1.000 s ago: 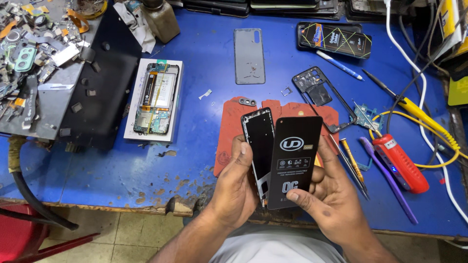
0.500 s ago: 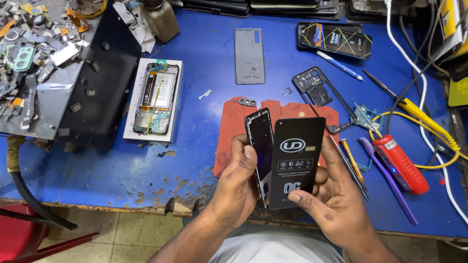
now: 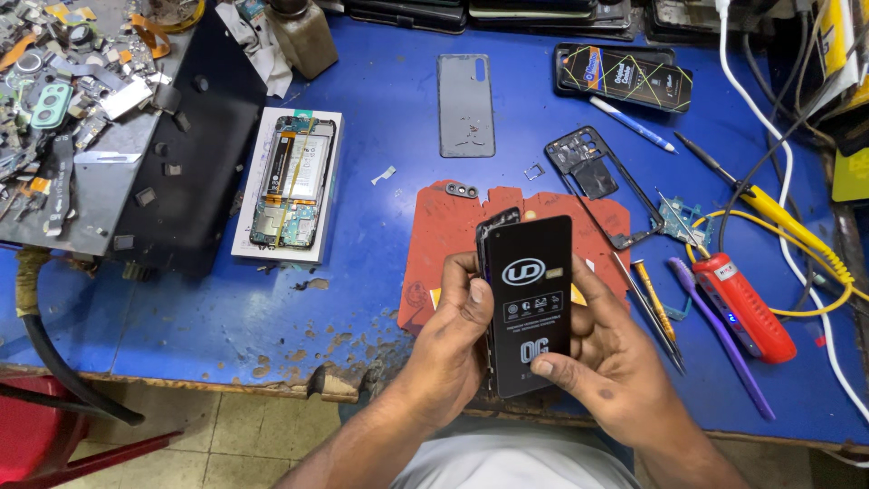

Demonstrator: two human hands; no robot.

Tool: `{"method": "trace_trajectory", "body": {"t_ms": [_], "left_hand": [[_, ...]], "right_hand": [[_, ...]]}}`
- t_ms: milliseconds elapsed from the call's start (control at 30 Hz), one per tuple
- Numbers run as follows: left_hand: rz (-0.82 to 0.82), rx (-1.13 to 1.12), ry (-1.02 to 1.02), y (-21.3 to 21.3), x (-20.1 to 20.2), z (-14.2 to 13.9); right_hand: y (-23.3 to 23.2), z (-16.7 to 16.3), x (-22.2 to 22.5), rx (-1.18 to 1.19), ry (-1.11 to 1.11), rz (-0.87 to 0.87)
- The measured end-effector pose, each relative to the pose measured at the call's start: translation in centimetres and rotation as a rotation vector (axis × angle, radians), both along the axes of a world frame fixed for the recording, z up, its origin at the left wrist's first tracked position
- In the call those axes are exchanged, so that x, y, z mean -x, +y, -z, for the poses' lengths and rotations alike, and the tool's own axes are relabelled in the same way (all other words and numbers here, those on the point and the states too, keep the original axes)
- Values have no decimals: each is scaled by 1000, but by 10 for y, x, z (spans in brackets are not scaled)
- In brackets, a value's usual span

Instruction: The person cleans old adhesive residue from the frame of a disassembled smartphone using a small brush, then applies a yellow adhesive sheet to the frame and presses it down. They then use a screwdriver and tweezers to work on the phone's midframe and internal components at the workbench.

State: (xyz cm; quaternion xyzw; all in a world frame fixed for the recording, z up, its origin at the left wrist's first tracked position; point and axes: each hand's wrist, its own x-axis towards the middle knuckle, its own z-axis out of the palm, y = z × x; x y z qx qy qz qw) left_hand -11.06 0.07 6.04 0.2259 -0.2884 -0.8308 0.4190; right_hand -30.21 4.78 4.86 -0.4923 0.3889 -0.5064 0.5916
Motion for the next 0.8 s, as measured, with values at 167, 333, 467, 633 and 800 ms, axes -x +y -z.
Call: {"method": "trace_trajectory", "body": {"t_ms": [167,333,467,633,800], "left_hand": [[6,48,176,5,2,1],[-88,147,-69,8,8,13],[-114,165,-121,10,11,18],[-137,153,-119,10,11,15],[-137,152,-187,10,10,11]], "right_hand": [[-1,-5,-14,-87,129,128],[6,-23,-27,64,559,283],[6,-29,-31,174,727,340],[6,-26,-32,198,740,363],[8,-23,-31,268,814,391]]}}
